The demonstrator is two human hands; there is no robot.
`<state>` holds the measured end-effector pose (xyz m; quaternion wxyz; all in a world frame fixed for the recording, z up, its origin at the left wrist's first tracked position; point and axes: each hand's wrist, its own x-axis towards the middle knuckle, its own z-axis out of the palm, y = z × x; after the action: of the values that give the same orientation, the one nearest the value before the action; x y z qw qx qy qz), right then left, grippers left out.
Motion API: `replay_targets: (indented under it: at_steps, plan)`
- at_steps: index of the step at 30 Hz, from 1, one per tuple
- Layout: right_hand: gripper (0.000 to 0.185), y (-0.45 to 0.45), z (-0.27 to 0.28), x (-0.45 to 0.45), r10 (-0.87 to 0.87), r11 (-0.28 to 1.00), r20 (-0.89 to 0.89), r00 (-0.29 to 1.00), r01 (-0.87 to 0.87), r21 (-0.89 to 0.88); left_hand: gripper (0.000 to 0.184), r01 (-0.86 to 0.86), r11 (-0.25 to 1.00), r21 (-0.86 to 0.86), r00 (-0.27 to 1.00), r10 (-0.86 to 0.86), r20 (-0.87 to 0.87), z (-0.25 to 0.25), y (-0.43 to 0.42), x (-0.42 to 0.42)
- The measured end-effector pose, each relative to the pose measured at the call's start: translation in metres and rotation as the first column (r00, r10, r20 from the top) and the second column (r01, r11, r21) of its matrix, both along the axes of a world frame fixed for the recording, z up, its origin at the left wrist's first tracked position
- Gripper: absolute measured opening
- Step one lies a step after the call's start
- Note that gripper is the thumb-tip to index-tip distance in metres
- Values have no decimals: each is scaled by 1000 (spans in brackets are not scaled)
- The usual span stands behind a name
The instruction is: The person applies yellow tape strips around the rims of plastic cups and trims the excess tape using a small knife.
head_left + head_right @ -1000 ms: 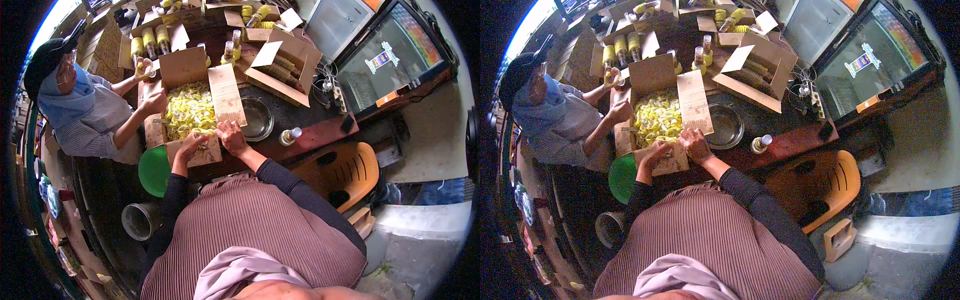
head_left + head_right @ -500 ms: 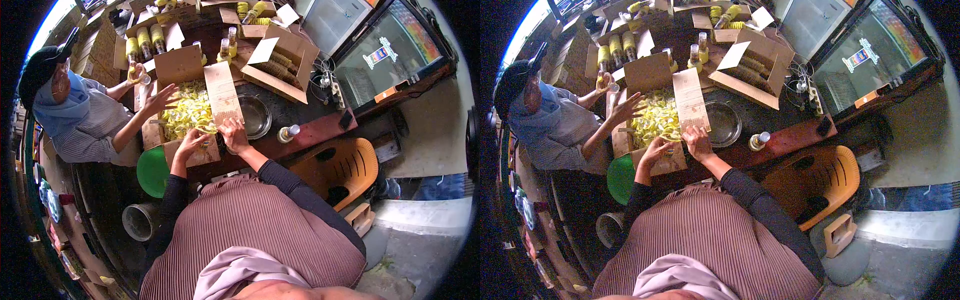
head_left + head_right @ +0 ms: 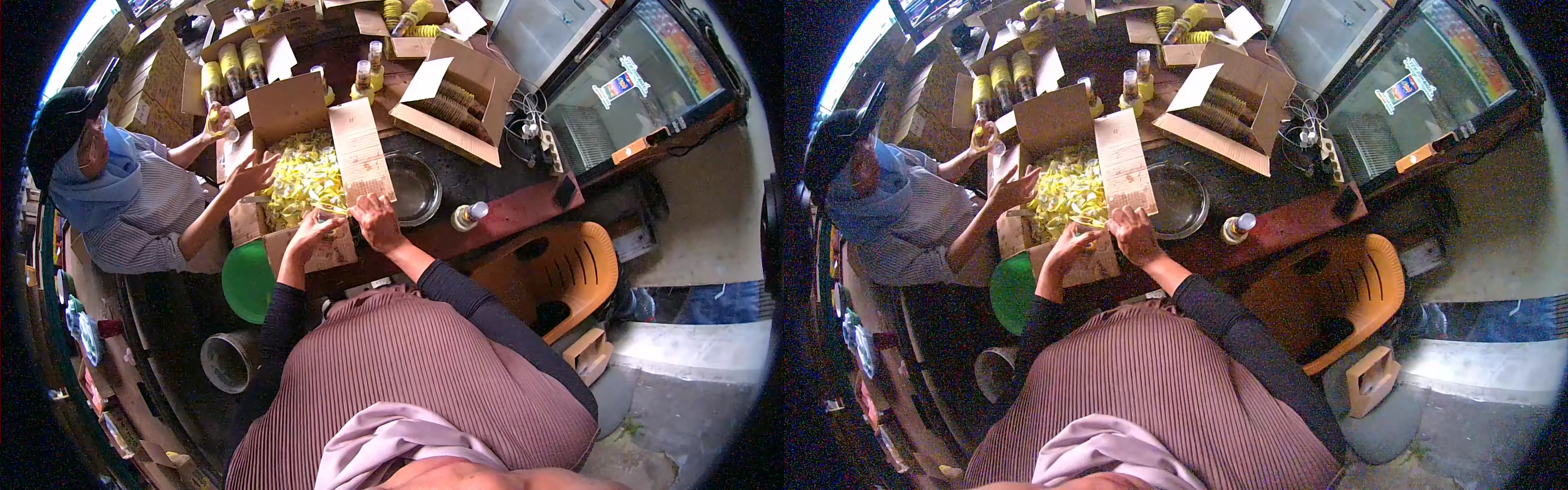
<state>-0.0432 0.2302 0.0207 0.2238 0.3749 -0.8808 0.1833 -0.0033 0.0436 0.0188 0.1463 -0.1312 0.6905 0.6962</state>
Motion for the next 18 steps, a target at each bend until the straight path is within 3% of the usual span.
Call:
replay_targets:
  at_steps: [1,2,6,8,9,11,12,14,17,18]
  plan:
    - [11,0,1,-1,-8,999,-3,1000,8,41,47,34,999,27,999,-34,-20,-5,-5,-3]
    - [12,0,2,-3,-15,997,-7,1000,15,81,46,187,981,46,981,-189,49,-8,-15,-7]
    - [12,0,-11,-12,-11,999,-6,1000,11,-37,50,109,991,71,987,-116,112,3,-9,-2]
    - [12,2,-11,-14,14,999,67,998,-12,-32,69,39,993,116,994,-51,100,-16,-12,-3]
    - [12,3,-9,-15,17,999,68,998,-15,-32,69,36,993,116,994,-48,100,-20,-9,-2]
    - [5,6,-6,-19,33,998,1,999,-33,-55,91,-111,994,16,993,110,29,-27,-4,-1]
    - [5,7,-6,-19,39,998,2,999,-39,-57,91,-117,993,14,993,116,30,-35,-7,-2]
    - [10,8,-6,-22,50,997,44,998,-47,-66,102,-13,981,193,993,-9,117,-51,-19,-5]
    - [9,6,-2,-27,48,987,185,982,-18,-162,97,40,999,36,999,-39,-37,-48,-20,0]
    - [9,5,-3,-29,67,974,245,967,-11,-225,87,97,993,70,989,-89,-115,-49,-24,1]
